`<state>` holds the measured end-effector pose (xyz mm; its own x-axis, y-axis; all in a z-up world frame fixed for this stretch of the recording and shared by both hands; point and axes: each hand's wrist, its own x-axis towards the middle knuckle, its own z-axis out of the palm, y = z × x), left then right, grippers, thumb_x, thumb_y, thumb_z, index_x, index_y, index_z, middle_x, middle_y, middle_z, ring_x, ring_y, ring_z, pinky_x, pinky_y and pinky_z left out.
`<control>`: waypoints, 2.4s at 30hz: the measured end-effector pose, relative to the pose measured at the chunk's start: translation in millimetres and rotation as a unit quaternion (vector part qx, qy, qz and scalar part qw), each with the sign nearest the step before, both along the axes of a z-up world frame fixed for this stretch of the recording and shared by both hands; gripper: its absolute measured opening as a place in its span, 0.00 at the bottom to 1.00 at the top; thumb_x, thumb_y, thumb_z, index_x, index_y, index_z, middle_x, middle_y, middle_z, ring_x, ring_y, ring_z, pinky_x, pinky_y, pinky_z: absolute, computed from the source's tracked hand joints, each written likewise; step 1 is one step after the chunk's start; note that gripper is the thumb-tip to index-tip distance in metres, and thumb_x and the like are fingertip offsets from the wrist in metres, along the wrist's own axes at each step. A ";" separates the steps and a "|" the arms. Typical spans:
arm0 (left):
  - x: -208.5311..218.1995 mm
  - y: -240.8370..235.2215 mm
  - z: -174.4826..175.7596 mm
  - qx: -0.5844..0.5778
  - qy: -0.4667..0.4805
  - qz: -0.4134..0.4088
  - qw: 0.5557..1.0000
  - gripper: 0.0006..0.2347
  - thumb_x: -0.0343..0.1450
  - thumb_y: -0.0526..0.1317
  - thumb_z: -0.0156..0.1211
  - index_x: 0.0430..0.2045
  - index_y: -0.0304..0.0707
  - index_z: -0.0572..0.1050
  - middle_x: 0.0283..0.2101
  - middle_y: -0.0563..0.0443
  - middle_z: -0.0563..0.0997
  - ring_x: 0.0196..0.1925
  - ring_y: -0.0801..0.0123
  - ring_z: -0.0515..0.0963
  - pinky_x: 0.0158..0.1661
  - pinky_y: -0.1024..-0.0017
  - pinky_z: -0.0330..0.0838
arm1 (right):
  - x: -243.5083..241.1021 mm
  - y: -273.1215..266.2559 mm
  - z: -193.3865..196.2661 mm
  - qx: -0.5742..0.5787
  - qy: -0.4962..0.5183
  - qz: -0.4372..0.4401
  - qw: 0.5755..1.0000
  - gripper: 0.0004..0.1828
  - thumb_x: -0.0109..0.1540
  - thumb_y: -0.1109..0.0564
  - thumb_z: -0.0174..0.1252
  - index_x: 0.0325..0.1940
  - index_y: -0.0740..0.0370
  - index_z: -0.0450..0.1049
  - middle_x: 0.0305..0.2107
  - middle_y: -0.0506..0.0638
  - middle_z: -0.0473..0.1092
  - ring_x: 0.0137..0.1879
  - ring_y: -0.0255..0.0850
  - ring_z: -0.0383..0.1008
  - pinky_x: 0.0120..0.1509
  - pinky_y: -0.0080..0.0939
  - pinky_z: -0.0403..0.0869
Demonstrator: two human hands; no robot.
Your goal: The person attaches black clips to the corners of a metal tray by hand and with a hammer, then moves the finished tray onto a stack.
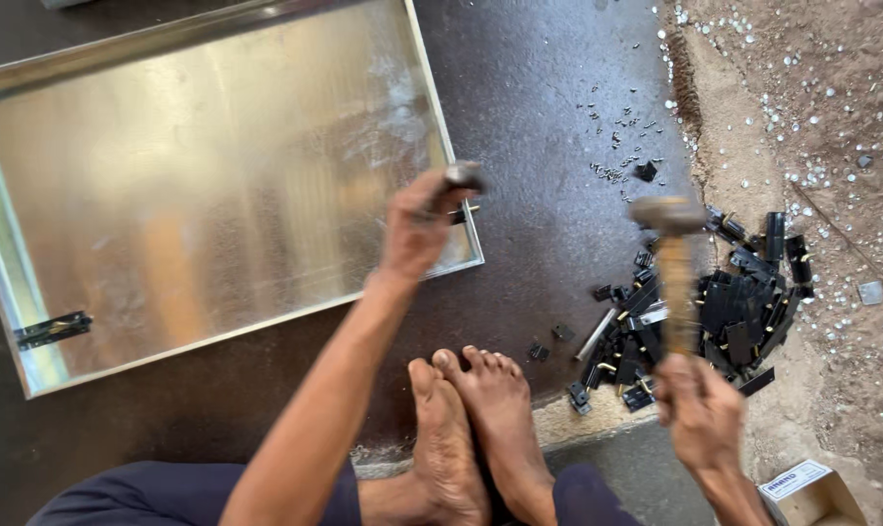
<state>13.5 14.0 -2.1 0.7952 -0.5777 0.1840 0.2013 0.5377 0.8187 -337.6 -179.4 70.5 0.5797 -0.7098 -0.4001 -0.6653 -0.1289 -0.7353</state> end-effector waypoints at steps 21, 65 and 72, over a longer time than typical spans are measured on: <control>17.1 35.4 -45.1 0.384 -0.445 0.107 0.802 0.10 0.76 0.30 0.53 0.50 0.43 0.73 0.45 0.50 0.85 0.56 0.54 0.82 0.46 0.69 0.84 | 133.4 78.6 6.8 -0.052 -0.103 0.182 0.977 0.25 0.69 0.35 0.49 0.30 0.55 0.66 0.18 0.46 0.63 0.24 0.32 0.61 0.27 0.37 0.64; -31.5 56.8 2.9 0.559 -0.405 0.057 0.721 0.46 0.50 0.57 0.82 0.60 0.31 0.68 0.56 0.38 0.70 0.59 0.50 0.70 0.58 0.54 0.69 | 194.5 -115.8 -100.5 -0.273 -0.033 0.110 0.955 0.09 0.64 0.56 0.68 0.46 0.62 0.81 0.37 0.55 0.77 0.39 0.43 0.76 0.43 0.44 0.76; -45.8 102.3 21.2 0.573 -0.397 0.102 0.710 0.17 0.62 0.51 0.73 0.37 0.40 0.79 0.40 0.52 0.82 0.46 0.61 0.79 0.45 0.62 0.74 | 175.6 -85.9 -58.3 -0.363 -0.102 0.130 0.917 0.08 0.72 0.59 0.62 0.48 0.68 0.79 0.37 0.58 0.77 0.38 0.46 0.77 0.41 0.45 0.75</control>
